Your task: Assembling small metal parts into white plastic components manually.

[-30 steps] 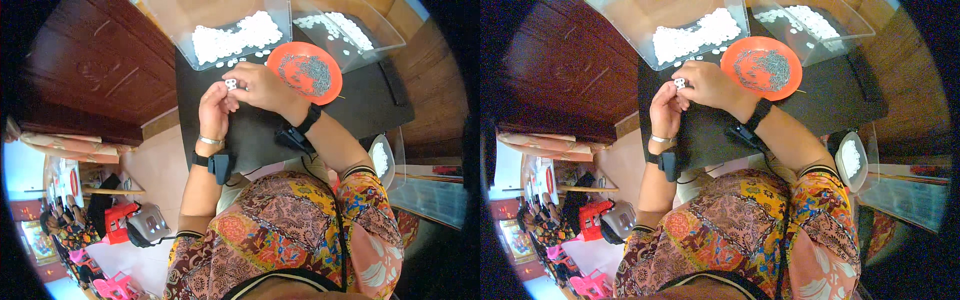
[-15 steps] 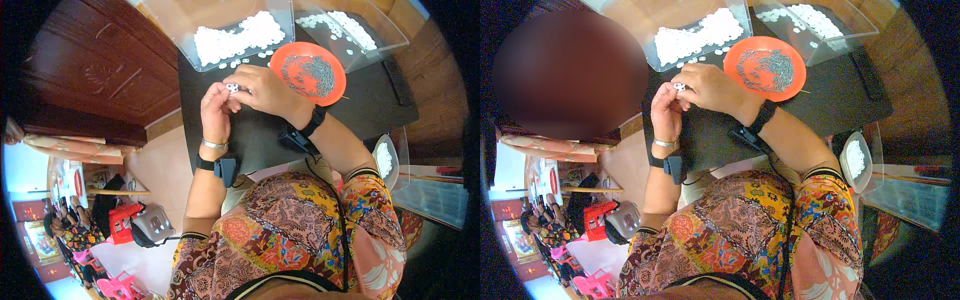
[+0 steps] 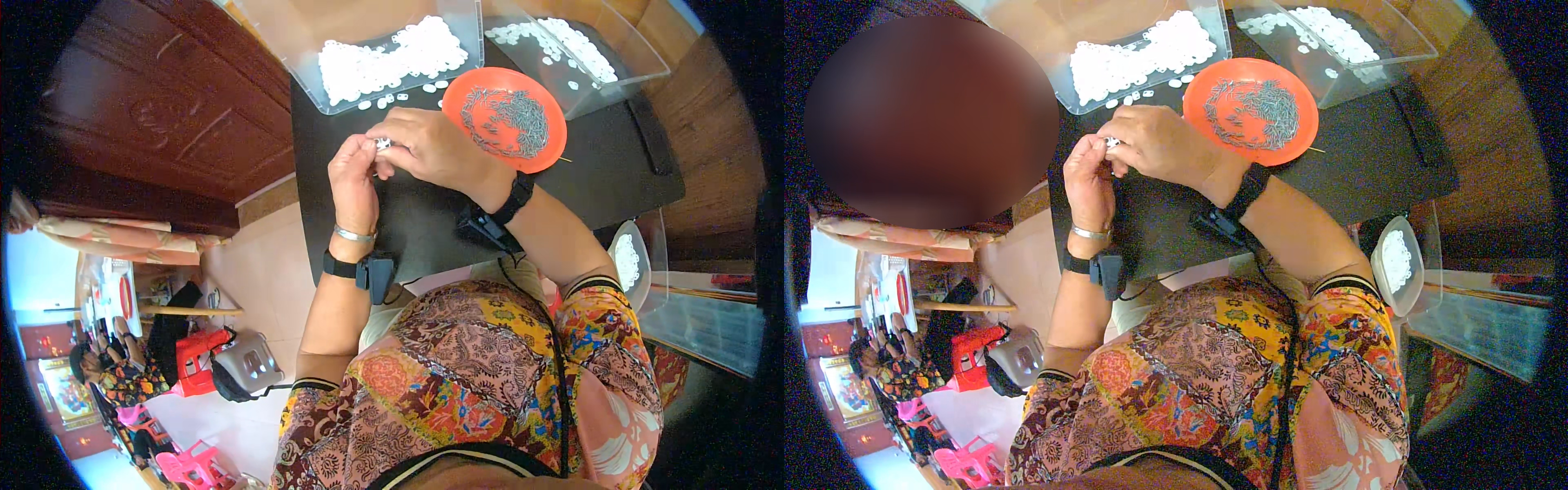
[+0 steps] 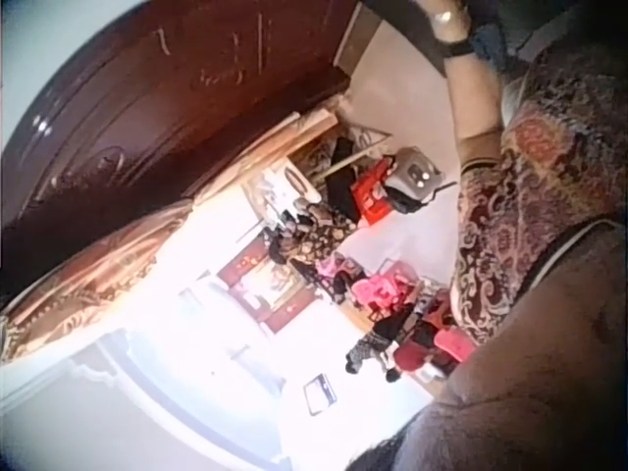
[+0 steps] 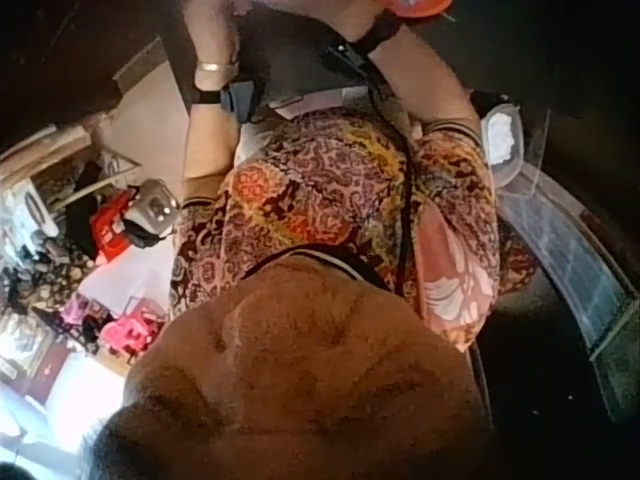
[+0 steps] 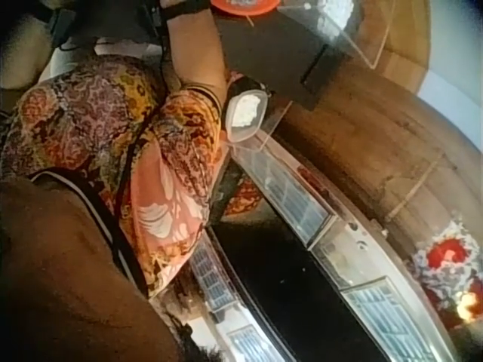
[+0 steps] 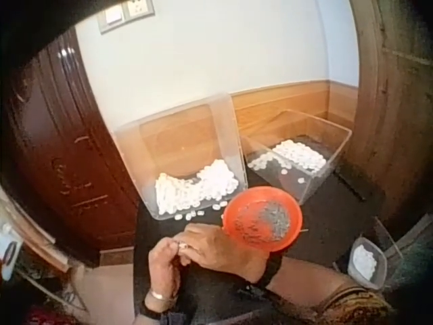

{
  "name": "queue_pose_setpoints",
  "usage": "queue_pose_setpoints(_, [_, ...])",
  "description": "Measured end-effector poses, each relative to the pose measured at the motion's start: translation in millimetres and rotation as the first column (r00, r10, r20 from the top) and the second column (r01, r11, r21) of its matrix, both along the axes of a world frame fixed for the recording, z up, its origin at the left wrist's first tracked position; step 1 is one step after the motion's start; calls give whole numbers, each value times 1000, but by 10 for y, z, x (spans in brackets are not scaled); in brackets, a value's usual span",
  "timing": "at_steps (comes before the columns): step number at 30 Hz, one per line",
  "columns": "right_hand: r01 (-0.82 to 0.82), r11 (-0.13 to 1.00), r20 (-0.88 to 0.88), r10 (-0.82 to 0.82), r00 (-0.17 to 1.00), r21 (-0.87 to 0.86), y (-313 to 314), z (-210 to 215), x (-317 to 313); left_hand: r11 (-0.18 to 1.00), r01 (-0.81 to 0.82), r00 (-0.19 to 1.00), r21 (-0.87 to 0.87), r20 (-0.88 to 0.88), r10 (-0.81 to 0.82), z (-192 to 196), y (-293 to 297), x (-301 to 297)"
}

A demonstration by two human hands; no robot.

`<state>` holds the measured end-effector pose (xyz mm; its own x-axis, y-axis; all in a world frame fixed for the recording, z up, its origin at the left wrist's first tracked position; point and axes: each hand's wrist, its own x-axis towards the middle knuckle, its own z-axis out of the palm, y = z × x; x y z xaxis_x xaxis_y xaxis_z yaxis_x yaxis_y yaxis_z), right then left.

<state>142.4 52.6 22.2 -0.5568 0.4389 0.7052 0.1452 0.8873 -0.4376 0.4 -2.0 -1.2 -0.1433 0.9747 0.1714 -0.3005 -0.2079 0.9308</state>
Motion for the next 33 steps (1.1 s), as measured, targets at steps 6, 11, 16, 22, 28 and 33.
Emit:
queue_pose_setpoints(6, [0, 1000, 45, 0, 999, -13, -19, 46, 5, 1000, -2, 999, -15, -44, 1, 24, -21, -16])
queue_pose_setpoints(11, [-8, 1000, 55, 8, 998, -2, 7, 41, 20, 1000, 10, 999, 23, -51, -8, -49, 21, -35])
queue_pose_setpoints(16, [18, 1000, 74, -16, 997, -25, -9, 28, 25, 999, -26, 999, 35, -27, 27, -41, 26, 37])
queue_pose_setpoints(22, [-10, 999, 123, 5, 992, 39, -39, -41, -12, 989, -150, 987, -3, -65, 149, -81, -6, 28])
queue_pose_setpoints(28, [38, 999, 91, -35, 995, -34, -87, 88, -47, 992, -119, 992, 41, -30, 120, -80, 26, -20])
queue_pose_setpoints(33, [555, 791, -26, -568, 823, 257, 111, 860, 572, 933, -319, 945, 164, -26, 327, 106, -52, -67])
